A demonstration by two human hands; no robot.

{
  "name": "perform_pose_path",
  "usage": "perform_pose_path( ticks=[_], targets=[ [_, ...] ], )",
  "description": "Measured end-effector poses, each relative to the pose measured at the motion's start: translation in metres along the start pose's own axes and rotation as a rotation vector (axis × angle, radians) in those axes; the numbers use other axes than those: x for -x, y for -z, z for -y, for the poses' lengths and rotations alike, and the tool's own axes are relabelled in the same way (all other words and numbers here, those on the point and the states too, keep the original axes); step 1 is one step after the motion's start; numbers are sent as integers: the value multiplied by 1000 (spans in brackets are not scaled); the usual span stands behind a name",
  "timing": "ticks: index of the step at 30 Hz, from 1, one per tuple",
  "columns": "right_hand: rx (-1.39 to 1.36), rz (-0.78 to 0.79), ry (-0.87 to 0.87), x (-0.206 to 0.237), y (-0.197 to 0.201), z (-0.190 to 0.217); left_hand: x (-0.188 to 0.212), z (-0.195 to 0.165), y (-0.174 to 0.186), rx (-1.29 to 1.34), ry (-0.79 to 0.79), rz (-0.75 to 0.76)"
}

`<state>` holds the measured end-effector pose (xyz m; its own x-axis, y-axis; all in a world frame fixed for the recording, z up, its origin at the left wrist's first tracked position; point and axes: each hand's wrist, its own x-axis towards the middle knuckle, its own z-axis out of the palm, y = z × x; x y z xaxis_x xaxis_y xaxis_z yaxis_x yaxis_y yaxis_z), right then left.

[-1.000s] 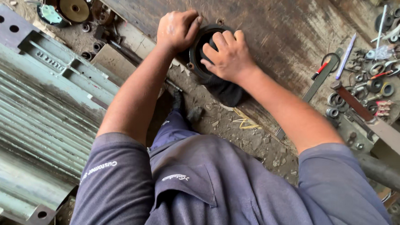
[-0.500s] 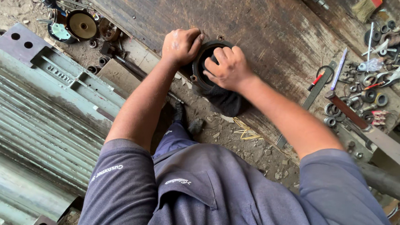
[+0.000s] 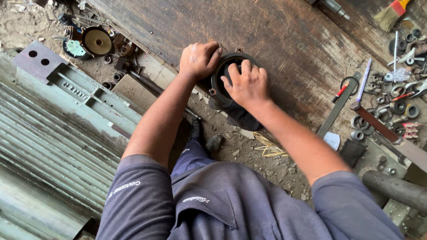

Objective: The person wipes a cast metal pump housing with a black cloth, cleaning its inner cavity and central hub, turning the part over to reach different sides. They then fit a smaller metal component into the housing and continue wiping the assembly on the workbench.

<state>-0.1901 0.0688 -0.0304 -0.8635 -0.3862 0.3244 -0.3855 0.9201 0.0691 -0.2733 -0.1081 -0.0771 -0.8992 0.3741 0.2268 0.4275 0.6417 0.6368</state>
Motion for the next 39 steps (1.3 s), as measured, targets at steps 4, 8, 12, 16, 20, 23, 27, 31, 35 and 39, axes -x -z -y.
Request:
perform_pose_path(
  ticks=[4, 8, 12, 16, 20, 23, 27, 31, 35, 39],
  targets=[
    [-186, 77, -399, 8, 7, 2, 1, 2, -4, 2, -12, -10],
    [-738, 45, -698, 30, 20, -42, 1, 8, -13, -15, 0, -5],
    [-791, -92, -286, 48, 3, -37, 4, 15, -19, -22, -15, -4],
    [-573, -77, -248, 61, -7, -18, 5, 19, -20, -7, -53, -50],
    [-825, -79, -412, 78, -2, -22, 4, 19, -22, -27, -29, -12],
    [-792, -236, -394, 83, 9, -36, 3, 18, -19, -6, -39, -5],
    [-318, -18, -6, 74, 12, -47, 2, 19, -9, 67, -51, 106],
    [-221, 80, 65, 67, 10, -48, -2, 14, -8, 51, -81, 141],
    [-156, 271, -26, 71, 6, -23, 1, 8, -10, 38, -34, 131],
    [-301, 351, -202, 65, -8, 28, 0, 10, -6, 36, -45, 118]
  ],
)
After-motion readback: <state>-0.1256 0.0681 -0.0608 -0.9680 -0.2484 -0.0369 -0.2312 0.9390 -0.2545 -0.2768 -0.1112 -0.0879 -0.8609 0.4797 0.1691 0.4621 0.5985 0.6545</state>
